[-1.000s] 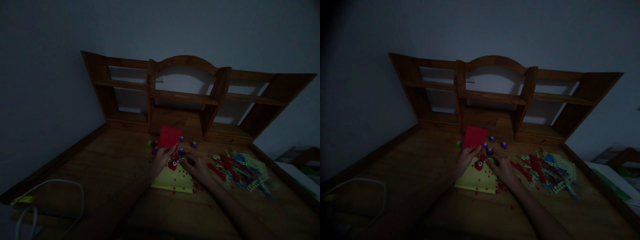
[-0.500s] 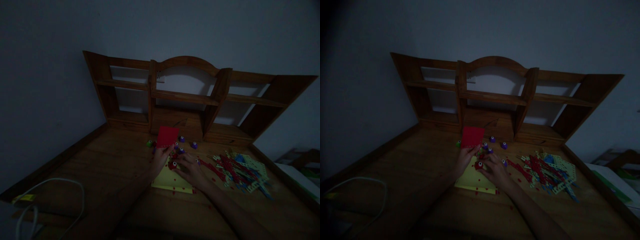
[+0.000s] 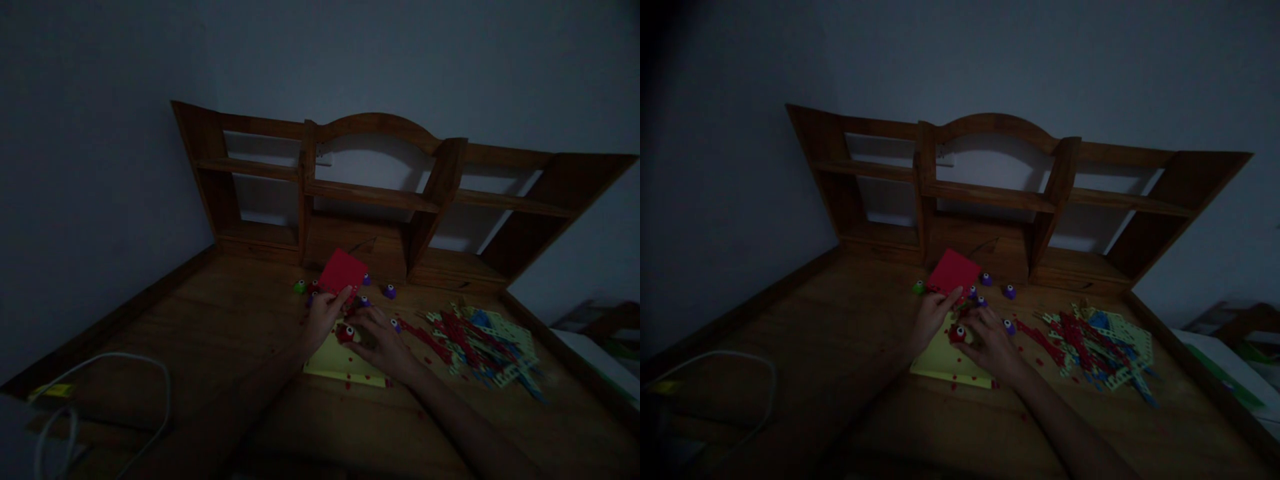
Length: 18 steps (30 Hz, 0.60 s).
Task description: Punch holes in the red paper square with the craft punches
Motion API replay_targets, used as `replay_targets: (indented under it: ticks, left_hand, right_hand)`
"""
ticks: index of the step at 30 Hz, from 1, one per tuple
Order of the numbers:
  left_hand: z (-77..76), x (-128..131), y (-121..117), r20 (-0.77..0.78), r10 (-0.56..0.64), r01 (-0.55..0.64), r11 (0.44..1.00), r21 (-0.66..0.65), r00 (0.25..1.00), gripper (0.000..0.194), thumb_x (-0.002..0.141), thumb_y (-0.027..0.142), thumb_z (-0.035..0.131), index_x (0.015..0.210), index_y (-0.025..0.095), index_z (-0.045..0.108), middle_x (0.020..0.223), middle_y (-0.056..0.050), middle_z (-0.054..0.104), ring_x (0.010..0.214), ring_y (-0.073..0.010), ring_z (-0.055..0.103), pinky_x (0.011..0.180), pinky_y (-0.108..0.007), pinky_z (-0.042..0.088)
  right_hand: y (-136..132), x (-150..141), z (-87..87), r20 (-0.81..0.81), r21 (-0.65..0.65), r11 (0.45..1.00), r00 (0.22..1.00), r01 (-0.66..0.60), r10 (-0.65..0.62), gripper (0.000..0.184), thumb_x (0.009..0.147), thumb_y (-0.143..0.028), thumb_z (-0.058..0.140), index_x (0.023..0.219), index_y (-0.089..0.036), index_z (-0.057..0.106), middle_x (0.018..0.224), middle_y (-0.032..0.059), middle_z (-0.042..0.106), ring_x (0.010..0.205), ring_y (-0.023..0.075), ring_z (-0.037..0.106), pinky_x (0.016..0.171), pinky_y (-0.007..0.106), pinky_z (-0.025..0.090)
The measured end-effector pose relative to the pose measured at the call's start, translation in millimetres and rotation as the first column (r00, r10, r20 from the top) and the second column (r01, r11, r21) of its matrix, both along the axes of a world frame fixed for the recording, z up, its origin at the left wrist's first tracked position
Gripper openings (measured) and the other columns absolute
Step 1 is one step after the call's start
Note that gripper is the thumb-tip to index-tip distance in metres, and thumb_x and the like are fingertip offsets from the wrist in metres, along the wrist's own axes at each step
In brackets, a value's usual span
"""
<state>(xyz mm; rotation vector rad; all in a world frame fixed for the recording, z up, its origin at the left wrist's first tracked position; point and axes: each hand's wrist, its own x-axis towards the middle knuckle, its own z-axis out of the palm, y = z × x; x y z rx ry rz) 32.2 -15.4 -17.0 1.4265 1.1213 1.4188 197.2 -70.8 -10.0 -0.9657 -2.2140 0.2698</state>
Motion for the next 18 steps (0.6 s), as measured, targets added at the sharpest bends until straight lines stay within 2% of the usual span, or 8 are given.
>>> replay_targets:
  ticks: [3,8,14,18]
  left_hand:
    - [-0.7,0.5,1.0,0.019,-0.017,0.016,1.0,0.014,1.0,0.048,0.075,0.056,0.061,0.053,0.014,0.056,0.053,0.001,0.055,0.054,-0.0116,0.049,0.055,-0.022,0.036]
    - [6.4,0.3,-0.8,0.081,-0.048,0.048,0.999,-0.001,0.996,0.04,0.074,0.051,0.065,0.06,0.013,0.062,0.061,-0.001,0.061,0.058,-0.0127,0.052,0.056,-0.021,0.039]
    - [8.0,-0.7,-0.7,0.099,-0.047,0.047,0.999,0.002,0.994,0.038,0.074,0.05,0.064,0.064,0.013,0.064,0.062,-0.002,0.063,0.059,-0.0134,0.054,0.058,-0.022,0.04]
    - [7.0,-0.8,-0.6,0.069,-0.027,0.029,0.999,-0.019,0.997,0.041,0.074,0.051,0.064,0.058,0.013,0.059,0.059,-0.001,0.059,0.056,-0.0123,0.05,0.055,-0.022,0.037]
  right_hand:
    - [-0.8,0.9,5.1,-0.018,-0.007,1.0,1.0,0.014,-0.014,0.042,0.078,-0.038,0.069,0.115,-0.026,0.054,0.115,0.0088,0.055,0.11,0.027,0.05,0.094,0.044,0.043]
    - [1.9,4.3,7.7,0.029,0.018,1.0,0.999,0.019,-0.019,0.051,0.078,-0.042,0.069,0.123,-0.026,0.05,0.123,0.0099,0.052,0.116,0.0276,0.047,0.097,0.044,0.04]
    - [0.0,11.2,6.2,0.211,-0.03,0.998,0.975,-0.058,0.063,0.053,0.084,-0.021,0.056,0.134,-0.025,0.042,0.145,0.0084,0.035,0.134,0.0266,0.03,0.109,0.048,0.028]
    - [-0.1,12.9,7.0,0.217,-0.047,0.999,0.975,-0.026,0.035,0.044,0.086,-0.013,0.047,0.128,-0.026,0.048,0.134,0.0083,0.048,0.125,0.0236,0.043,0.103,0.044,0.037]
